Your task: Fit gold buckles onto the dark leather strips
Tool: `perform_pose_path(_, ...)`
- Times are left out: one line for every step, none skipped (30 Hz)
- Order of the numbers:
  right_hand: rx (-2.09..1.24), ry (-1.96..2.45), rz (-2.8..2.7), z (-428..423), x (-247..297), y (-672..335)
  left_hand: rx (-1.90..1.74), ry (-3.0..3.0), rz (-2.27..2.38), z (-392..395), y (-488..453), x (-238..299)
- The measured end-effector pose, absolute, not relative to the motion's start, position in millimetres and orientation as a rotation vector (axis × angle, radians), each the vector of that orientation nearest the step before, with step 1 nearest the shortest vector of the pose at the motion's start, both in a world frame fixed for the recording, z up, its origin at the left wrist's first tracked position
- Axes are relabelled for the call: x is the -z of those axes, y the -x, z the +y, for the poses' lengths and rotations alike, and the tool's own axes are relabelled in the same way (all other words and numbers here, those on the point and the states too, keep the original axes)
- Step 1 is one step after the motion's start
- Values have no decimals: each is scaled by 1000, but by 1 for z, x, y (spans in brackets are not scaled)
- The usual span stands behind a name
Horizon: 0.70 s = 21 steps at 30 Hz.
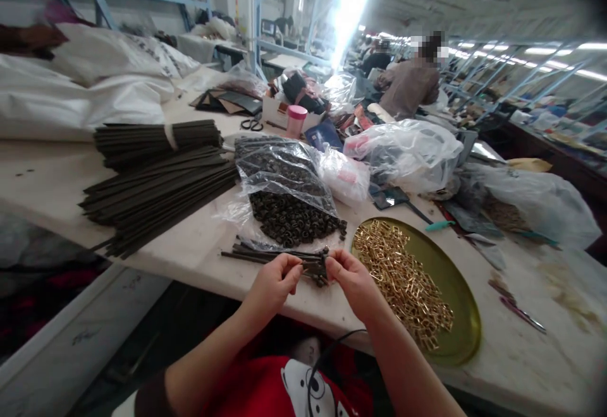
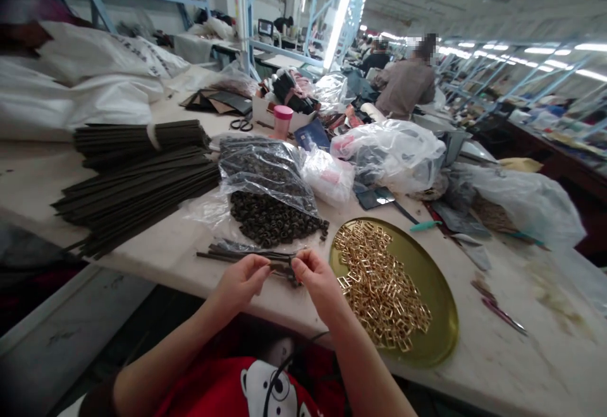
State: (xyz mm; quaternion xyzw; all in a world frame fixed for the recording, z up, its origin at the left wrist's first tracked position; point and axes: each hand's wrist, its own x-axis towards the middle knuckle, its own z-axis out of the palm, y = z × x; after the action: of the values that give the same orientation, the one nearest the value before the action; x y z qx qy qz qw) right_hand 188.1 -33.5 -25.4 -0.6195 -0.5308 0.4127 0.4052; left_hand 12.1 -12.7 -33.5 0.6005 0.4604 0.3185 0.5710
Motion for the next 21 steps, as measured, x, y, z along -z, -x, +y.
perform_pose_path(-1170,1448,-1211,-41,24,-178,-770,-1410,1081,-12,-12,34)
perform_pose_path(-1258,1360,-1097,-48,24,-170,-784,-1415,1078,-13,-11,34)
perform_pose_path(-1301,1315,-1017,-53,25,-163,-792,-1422,1077,-13,-10,34)
perform_pose_path(-1316,1295,-964,-57,26,-157,-796,-1430,1081,-15,-9,34)
perform_pose_path(-1315,1290,-931,-59,27,-154,-798,-1440,1091,-16,-7,34)
perform_pose_path(-1302,1295,-918,-61,27,-151,-798,-1447,1108,-18,-5,33)
perform_pose_path(-1280,1309,-922,-62,28,-149,-795,-1454,1126,-20,-4,32)
perform_pose_path(-1248,1328,-938,-63,28,-147,-790,-1460,1143,-22,-2,32)
perform_pose_path(-1209,1353,-961,-63,27,-147,-784,-1468,1153,-23,-1,31)
perform_pose_path(-1160,1379,-984,-64,27,-146,-776,-1478,1155,-25,-1,31)
perform_pose_path(-1109,1406,-1003,-64,28,-146,-772,-1488,1154,-26,0,31)
perform_pose_path(-1056,1430,-1018,-65,28,-146,-771,-1494,1154,-26,0,31)
perform_pose_path(-1008,1450,-1030,-65,29,-146,-773,-1495,1158,-27,0,31)
perform_pose_path(-969,1465,-1039,-65,30,-146,-780,-1490,1165,-27,0,31)
perform_pose_path(-941,1475,-1046,-66,32,-146,-787,-1483,1174,-27,-1,32)
perform_pose_path(-924,1482,-1049,-66,33,-147,-792,-1477,1183,-27,-1,32)
perform_pose_path(-918,1488,-1049,-66,34,-147,-792,-1476,1190,-27,-1,32)
perform_pose_path(-918,1492,-1048,-66,34,-147,-785,-1484,1195,-27,-2,33)
perform_pose_path(-922,1497,-1048,-66,35,-147,-770,-1503,1200,-27,-2,33)
perform_pose_path(-923,1500,-1054,-66,35,-147,-753,-1529,1207,-27,-3,32)
perform_pose_path(-919,1503,-1065,-67,35,-147,-739,-1559,1218,-28,-3,32)
